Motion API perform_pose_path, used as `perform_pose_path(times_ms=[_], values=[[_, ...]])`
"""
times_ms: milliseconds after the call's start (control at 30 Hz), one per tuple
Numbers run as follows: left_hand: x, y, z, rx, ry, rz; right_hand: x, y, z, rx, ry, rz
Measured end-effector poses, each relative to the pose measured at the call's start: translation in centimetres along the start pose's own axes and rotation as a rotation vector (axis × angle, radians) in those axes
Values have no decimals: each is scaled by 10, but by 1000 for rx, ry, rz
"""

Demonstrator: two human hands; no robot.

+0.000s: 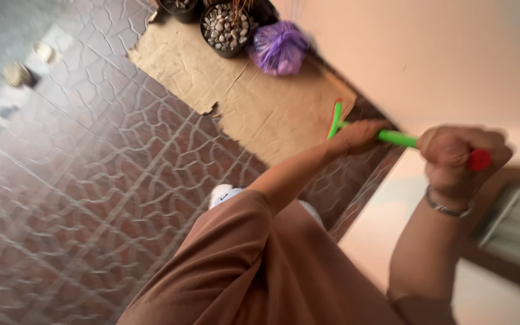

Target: The person uses a green squeegee tool to scrape and move debris across a tiled entryway floor.

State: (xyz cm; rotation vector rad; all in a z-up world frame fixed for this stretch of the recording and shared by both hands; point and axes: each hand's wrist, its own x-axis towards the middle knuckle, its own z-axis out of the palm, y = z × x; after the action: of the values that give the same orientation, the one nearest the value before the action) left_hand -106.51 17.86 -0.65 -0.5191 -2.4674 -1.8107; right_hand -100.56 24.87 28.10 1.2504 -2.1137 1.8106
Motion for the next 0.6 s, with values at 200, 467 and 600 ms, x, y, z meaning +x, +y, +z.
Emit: perform_pose_path(times_ms=[200, 467, 600], values=[[45, -17, -11, 161, -43, -199, 24, 70, -56, 146, 250, 85], [39, -57, -110, 241, 177, -302, 91, 157, -31, 293, 280, 26], [17, -79, -172, 294, 326, -298, 120, 180, 16, 422, 259, 105]])
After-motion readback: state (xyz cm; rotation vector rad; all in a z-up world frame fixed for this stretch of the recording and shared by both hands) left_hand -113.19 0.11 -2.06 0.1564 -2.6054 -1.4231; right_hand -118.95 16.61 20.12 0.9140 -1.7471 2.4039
